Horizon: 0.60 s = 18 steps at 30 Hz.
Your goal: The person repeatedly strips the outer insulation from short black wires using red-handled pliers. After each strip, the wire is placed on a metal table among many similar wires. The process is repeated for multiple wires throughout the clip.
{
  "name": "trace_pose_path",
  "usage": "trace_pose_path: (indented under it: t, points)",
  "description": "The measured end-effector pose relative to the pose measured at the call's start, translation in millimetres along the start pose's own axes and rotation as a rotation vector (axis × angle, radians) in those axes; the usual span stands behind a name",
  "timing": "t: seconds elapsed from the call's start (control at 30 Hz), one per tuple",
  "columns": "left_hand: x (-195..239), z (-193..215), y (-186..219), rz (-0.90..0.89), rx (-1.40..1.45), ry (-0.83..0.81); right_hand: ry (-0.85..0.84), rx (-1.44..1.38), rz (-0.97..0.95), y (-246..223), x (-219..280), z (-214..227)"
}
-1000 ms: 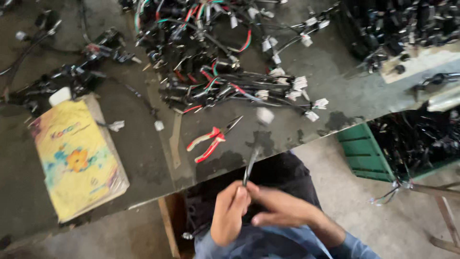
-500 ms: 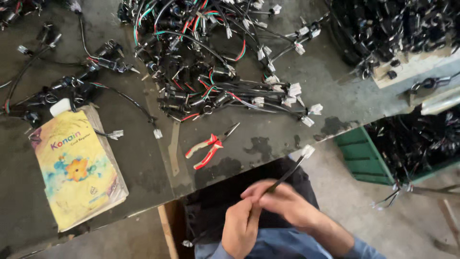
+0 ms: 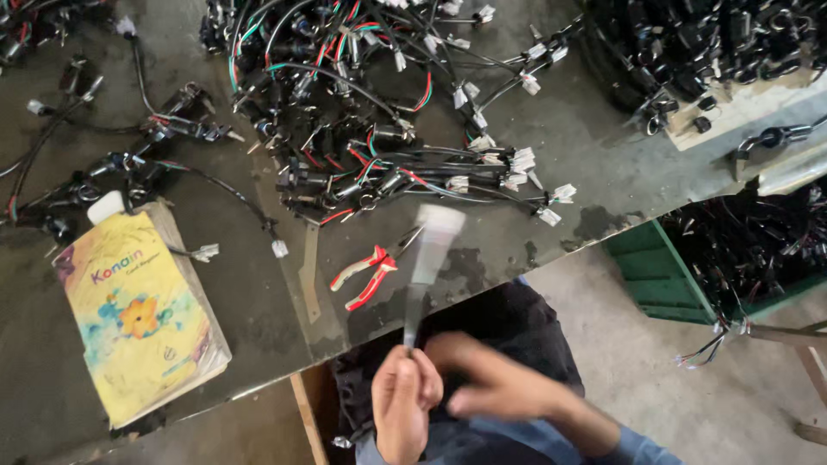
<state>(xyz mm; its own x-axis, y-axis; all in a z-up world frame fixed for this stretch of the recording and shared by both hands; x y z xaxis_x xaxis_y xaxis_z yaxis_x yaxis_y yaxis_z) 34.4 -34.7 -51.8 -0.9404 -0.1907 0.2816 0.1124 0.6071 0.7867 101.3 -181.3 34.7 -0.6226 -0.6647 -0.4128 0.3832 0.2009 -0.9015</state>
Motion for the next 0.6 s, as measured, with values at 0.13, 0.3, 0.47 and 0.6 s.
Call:
trace_pose_path:
  t: [0.13,0.3,0.47,0.6]
  points:
    - [-12.1,1.2,14.5,-0.194,0.116,0.045,-0.030,-0.238,-0.869,50.8,34.5,-36.1]
    - [-9.9,-6.3,39.3,-0.243,0.340,0.057,0.125,-0.171,-0.870,67.0,54.6,-41.2]
    - [-17.5,-7.7,56.9,-0.205,-0.500,0.155,0.155,-0.094,-0.779,59.4,41.6,-29.3]
    - [-11.6,-13.4,40.3,-0.178,-0.528,0.211,0.182,0.085,-0.622,49.9,27.2,-20.3]
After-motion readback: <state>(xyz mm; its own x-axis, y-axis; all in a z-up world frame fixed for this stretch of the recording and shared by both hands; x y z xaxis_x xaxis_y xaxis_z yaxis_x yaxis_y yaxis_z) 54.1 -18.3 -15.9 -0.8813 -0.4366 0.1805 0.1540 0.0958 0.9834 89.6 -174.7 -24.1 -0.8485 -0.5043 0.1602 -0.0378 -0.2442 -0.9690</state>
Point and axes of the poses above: each hand's wrist, its own x-axis away from the middle knuckle, its own z-axis out of the back of the hand, y = z × x, the point moved 5 cm from there along -x, towards the middle knuckle, and after that the axes turned 5 degrees about y, right-handed, at the moved point
